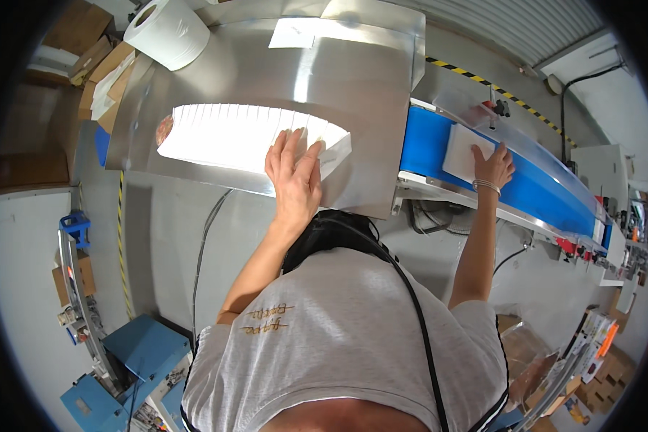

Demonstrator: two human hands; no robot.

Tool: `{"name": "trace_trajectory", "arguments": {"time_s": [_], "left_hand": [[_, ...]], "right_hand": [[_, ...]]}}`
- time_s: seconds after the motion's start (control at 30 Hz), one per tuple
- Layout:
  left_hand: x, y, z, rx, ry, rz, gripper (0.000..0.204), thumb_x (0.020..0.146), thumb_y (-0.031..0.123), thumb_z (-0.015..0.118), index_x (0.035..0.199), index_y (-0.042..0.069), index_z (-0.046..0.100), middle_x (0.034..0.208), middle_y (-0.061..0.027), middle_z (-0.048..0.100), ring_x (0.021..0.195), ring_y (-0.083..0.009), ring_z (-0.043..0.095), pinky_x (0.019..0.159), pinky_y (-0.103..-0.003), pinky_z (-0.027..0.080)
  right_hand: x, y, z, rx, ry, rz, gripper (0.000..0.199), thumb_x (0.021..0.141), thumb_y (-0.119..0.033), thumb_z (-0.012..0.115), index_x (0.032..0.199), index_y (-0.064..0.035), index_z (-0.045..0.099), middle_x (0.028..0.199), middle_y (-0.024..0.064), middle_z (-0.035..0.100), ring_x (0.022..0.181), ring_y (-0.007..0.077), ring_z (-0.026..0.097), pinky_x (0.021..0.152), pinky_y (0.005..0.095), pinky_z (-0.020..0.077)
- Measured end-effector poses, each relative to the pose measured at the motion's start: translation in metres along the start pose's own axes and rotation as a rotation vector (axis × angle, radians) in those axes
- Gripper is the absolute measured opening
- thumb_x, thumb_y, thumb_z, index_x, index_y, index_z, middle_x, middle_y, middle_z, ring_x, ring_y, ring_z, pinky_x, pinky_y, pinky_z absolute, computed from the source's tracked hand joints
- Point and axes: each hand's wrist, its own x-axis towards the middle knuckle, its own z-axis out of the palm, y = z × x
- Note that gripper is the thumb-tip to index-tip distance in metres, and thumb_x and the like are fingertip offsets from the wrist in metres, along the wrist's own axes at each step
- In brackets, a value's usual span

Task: Transferring stacks of folded paper napkins from a processing machine to a conveyor belt.

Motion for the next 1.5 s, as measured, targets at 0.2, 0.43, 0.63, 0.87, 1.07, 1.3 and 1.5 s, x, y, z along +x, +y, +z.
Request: {"name": "trace_trajectory", "arguments": {"time_s": [0.2,0.43,0.63,0.87,1.07,1.3,1.5], "left_hand": [[0.001,0.003,-0.003,-0.046,-0.044,-0.012,0.031,0.073,-0.005,0.061,0.099,0.008,0.068,0.131,-0.0147,0.045,0.127,-0.0387,0.033,0.104,-0.051,0.02],[0.01,0.014,-0.017,-0.043,-0.187,-0.028,0.036,0.075,0.009,0.065,0.111,0.01,0.062,0.142,-0.0209,0.029,0.135,-0.041,0.017,0.107,-0.054,0.012],[0.002,-0.014,-0.009,0.011,-0.076,-0.042,0.039,0.077,0.001,0.062,0.115,0.007,0.059,0.137,-0.0203,0.036,0.129,-0.0412,0.028,0.105,-0.052,0.022],[0.003,-0.013,-0.006,-0.012,-0.026,-0.025,0.035,0.075,-0.005,0.06,0.107,0.008,0.064,0.131,-0.0169,0.043,0.126,-0.0389,0.033,0.104,-0.05,0.025],[0.003,-0.007,-0.013,0.011,-0.097,-0.035,0.032,0.075,-0.003,0.06,0.102,0.013,0.067,0.135,-0.0146,0.041,0.131,-0.0395,0.027,0.106,-0.053,0.015],[0.012,0.003,-0.022,-0.06,-0.106,-0.107,0.038,0.077,0.002,0.06,0.113,0.013,0.061,0.142,-0.0168,0.034,0.136,-0.0397,0.019,0.108,-0.055,0.011],[0.003,-0.026,-0.02,0.089,-0.048,-0.04,0.038,0.08,0.0,0.059,0.117,0.009,0.058,0.137,-0.0187,0.038,0.127,-0.0406,0.033,0.102,-0.049,0.031]], "right_hand": [[-0.029,-0.102,-0.054,1.069,-0.912,-0.641,0.062,0.072,-0.019,0.076,0.126,-0.0102,0.049,0.128,0.0082,0.051,0.115,0.0244,0.05,0.095,0.0395,0.0415],[-0.059,-0.153,-0.037,1.295,-1.245,-0.687,0.043,0.077,-0.013,0.071,0.116,-0.0057,0.054,0.128,0.01,0.047,0.115,0.0162,0.046,0.094,0.0302,0.0398],[-0.042,-0.074,0.01,1.272,-0.712,0.026,0.035,0.083,-0.034,0.067,0.091,-0.0002,0.061,0.079,0.0095,0.063,0.075,0.0145,0.057,0.068,0.0314,0.0471],[0.007,0.02,0.024,0.267,-0.076,0.035,0.049,0.076,-0.041,0.069,0.101,-0.0002,0.058,0.093,0.0197,0.064,0.081,0.037,0.06,0.072,0.0412,0.0485],[-0.031,-0.105,-0.046,1.109,-0.834,-0.62,0.062,0.072,-0.019,0.076,0.126,-0.0083,0.049,0.13,0.0119,0.05,0.12,0.0241,0.046,0.096,0.0381,0.0404],[-0.061,-0.162,-0.03,1.15,-1.103,-0.746,0.047,0.08,-0.019,0.069,0.121,-0.006,0.049,0.123,0.0099,0.051,0.114,0.0166,0.047,0.095,0.0302,0.0389],[-0.036,-0.07,0.014,1.238,-0.677,0.002,0.028,0.085,-0.03,0.065,0.087,-0.0027,0.057,0.067,-0.0009,0.047,0.064,0.008,0.04,0.056,0.0262,0.0374]]}}
